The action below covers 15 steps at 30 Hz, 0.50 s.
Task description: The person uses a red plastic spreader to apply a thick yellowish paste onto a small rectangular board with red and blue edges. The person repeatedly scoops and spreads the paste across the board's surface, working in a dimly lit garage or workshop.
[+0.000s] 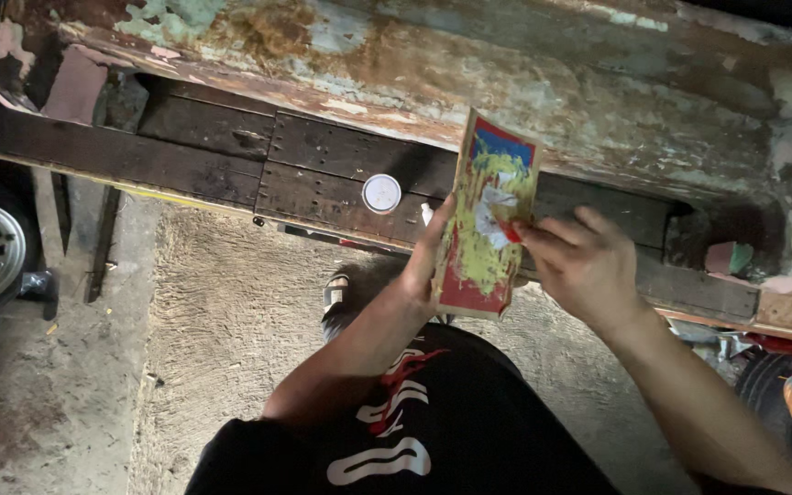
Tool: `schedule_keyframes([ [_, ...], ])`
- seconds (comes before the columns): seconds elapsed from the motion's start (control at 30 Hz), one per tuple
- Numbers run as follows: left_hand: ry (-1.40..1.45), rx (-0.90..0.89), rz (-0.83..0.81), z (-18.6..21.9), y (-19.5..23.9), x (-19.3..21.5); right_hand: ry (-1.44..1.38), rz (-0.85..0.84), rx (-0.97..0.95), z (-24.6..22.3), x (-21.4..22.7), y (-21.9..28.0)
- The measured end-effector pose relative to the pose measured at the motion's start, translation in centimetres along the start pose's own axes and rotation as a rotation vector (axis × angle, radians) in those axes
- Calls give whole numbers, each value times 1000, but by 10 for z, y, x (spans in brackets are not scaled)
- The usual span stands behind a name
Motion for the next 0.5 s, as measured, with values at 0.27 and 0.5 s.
schedule_keyframes([
  [0.27, 113, 67, -193, 16, 22, -40, -457, 196, -420, 55, 30, -9],
  [0.5, 194, 129, -279, 16, 24, -46, -480, 286, -194, 33, 43, -23],
])
Point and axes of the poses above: each hand's wrist, its own y-axis away from the middle knuckle, its own x-axis out of the back of the hand, z = x × y, the point moved 9 cm from there along -y, towards the middle knuckle, and after that the axes turned 8 degrees about z, right-handed, at the moved point
